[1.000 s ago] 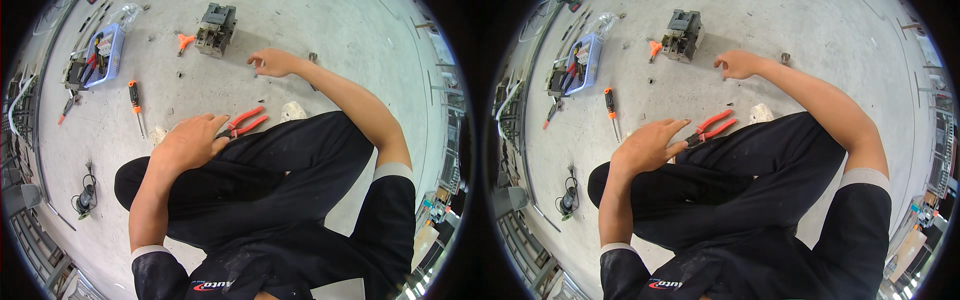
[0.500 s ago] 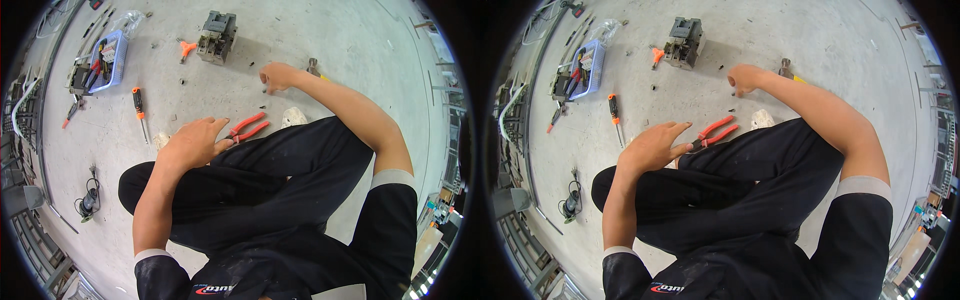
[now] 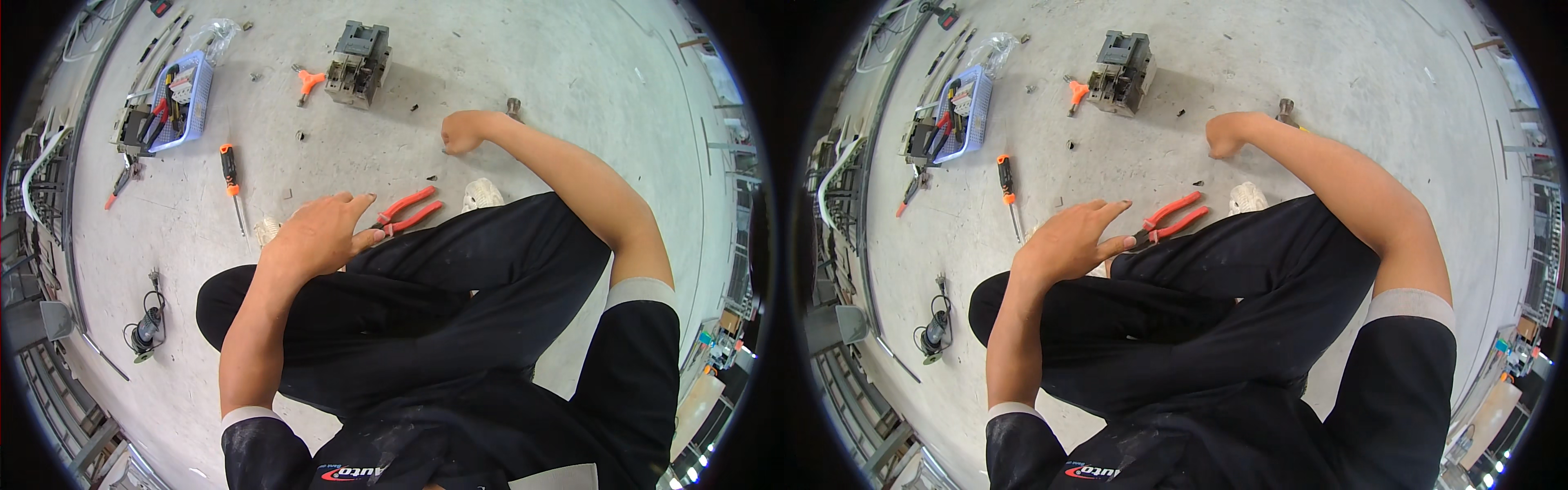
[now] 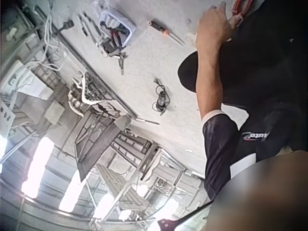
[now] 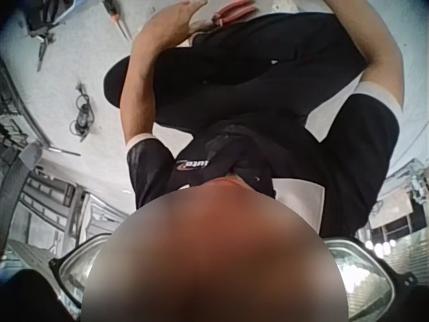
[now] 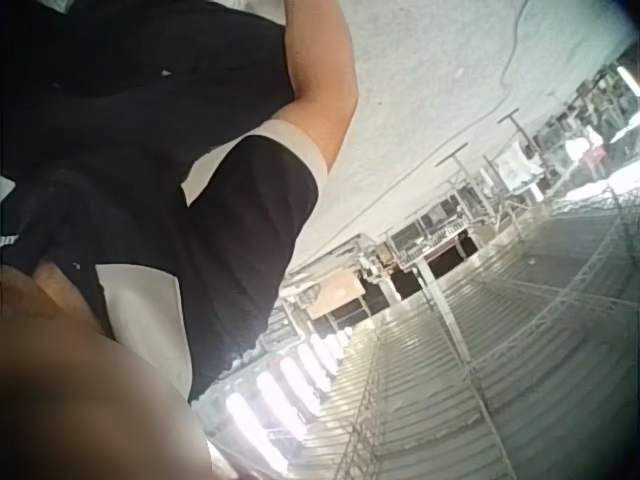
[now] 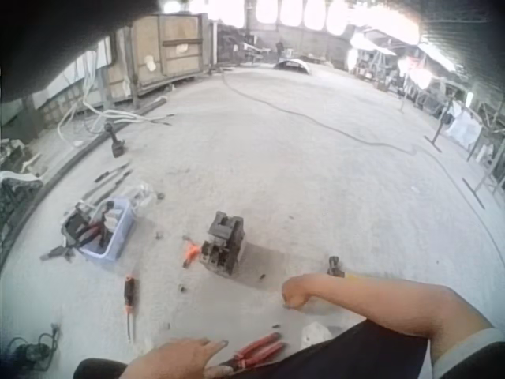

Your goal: Repairing or disassembling a mechanical component using screwdrivers and pliers while sitting on the floor.

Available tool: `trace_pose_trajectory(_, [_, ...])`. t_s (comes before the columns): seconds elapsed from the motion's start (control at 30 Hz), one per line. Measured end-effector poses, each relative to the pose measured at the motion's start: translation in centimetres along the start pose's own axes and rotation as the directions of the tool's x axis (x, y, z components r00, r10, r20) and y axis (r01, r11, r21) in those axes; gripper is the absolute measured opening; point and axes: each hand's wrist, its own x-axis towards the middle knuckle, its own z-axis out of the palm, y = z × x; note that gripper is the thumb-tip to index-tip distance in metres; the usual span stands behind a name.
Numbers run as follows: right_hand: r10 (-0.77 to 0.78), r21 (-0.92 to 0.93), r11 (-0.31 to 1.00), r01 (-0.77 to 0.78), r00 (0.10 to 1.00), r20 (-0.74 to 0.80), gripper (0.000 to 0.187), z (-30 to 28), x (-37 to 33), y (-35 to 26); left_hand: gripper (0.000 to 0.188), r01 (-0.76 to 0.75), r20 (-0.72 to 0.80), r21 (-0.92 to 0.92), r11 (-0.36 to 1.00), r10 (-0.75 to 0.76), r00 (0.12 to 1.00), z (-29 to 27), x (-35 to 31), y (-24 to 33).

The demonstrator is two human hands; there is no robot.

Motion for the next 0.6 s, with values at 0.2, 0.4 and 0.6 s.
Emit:
trace_pose_trajectory(0.2, [0.08,0.078,0.993,-0.091,0.987,0.138,0.03,-0.08,-0.54,-0.69,0.062,-0.003,-0.011,-0.004,1.0,0.003,1.0,0.02,-0.25,-0.05])
trace_pose_trajectory(0.4, [0.069,0.088,0.993,-0.077,0.993,0.092,0.029,-0.39,-0.67,-0.69,0.062,-0.002,-0.008,0.007,1.0,0.002,1.0,-0.05,-0.26,0.02])
trace_pose_trajectory(0.6, [0.028,0.121,0.992,-0.033,0.999,0.04,0.028,-0.36,-0.62,-0.21,0.061,-0.015,-0.017,0.008,1.0,0.015,1.0,0.06,-0.17,-0.05])
